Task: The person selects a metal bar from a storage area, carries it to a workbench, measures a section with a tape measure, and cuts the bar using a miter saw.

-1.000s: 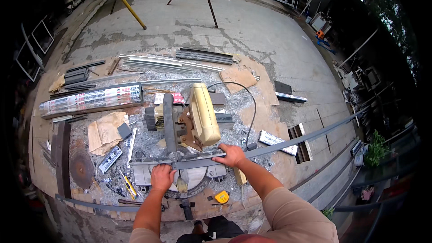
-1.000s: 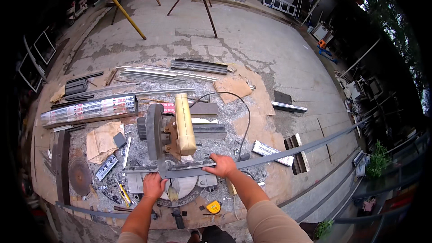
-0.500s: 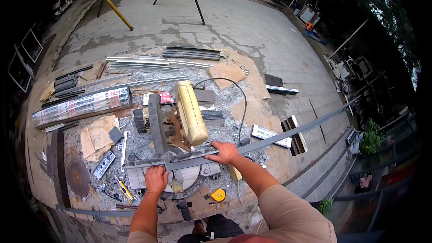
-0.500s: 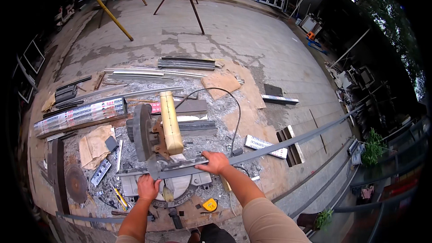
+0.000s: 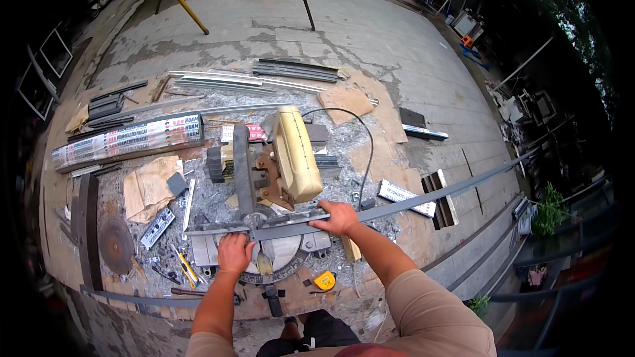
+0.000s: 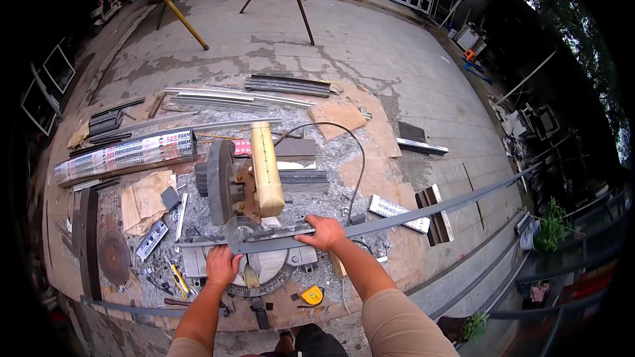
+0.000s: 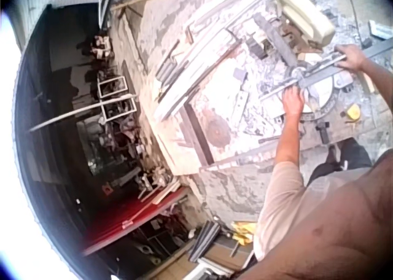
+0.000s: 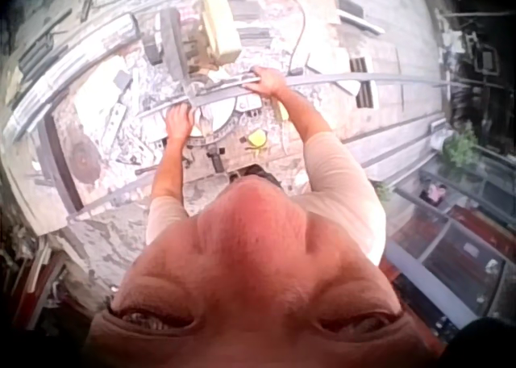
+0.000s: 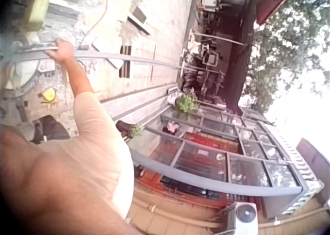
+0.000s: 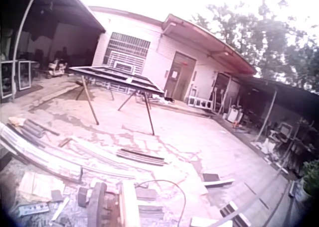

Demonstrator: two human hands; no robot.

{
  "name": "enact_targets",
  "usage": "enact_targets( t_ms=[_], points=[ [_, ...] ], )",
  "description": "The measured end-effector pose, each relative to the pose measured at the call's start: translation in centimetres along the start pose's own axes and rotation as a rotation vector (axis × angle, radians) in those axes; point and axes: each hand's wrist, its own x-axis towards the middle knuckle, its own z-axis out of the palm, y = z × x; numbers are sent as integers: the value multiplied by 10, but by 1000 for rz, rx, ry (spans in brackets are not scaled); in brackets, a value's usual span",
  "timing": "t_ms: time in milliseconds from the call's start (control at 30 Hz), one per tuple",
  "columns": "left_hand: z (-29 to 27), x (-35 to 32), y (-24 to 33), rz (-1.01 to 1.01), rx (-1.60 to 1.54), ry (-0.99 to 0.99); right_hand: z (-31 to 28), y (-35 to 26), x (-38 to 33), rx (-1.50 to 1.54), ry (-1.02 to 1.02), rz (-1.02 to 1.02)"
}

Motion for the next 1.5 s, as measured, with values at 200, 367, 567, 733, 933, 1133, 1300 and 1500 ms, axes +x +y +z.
enact_targets(
  t_ms=[200, 367, 567, 733, 933, 1133, 1300, 1500],
  points=[
    [0, 2, 1, 5, -2, -9, -2, 0, -1, -1, 11, 0],
    [-2, 5, 1, -2, -23, -32, -1, 3, 4, -25, 5, 6],
    [2, 8, -1, -15, -10, -50, 6, 6, 2, -21, 30, 1],
    [-5, -2, -4, -21, 15, -59, 3, -6, 8, -39, -24, 12],
    [6, 0, -10, -13, -11, -44, 13, 2, 11, -44, 1, 6],
    [5, 3, -7, -10, -20, -18, 20, 9, 12, -57, 47, -42],
    [6, 1, -9, 7, -14, -9, 18, 8, 12, -52, 47, -41],
    [6, 0, -9, 3, -23, 6, 21, 9, 11, -54, 67, -53]
  ],
)
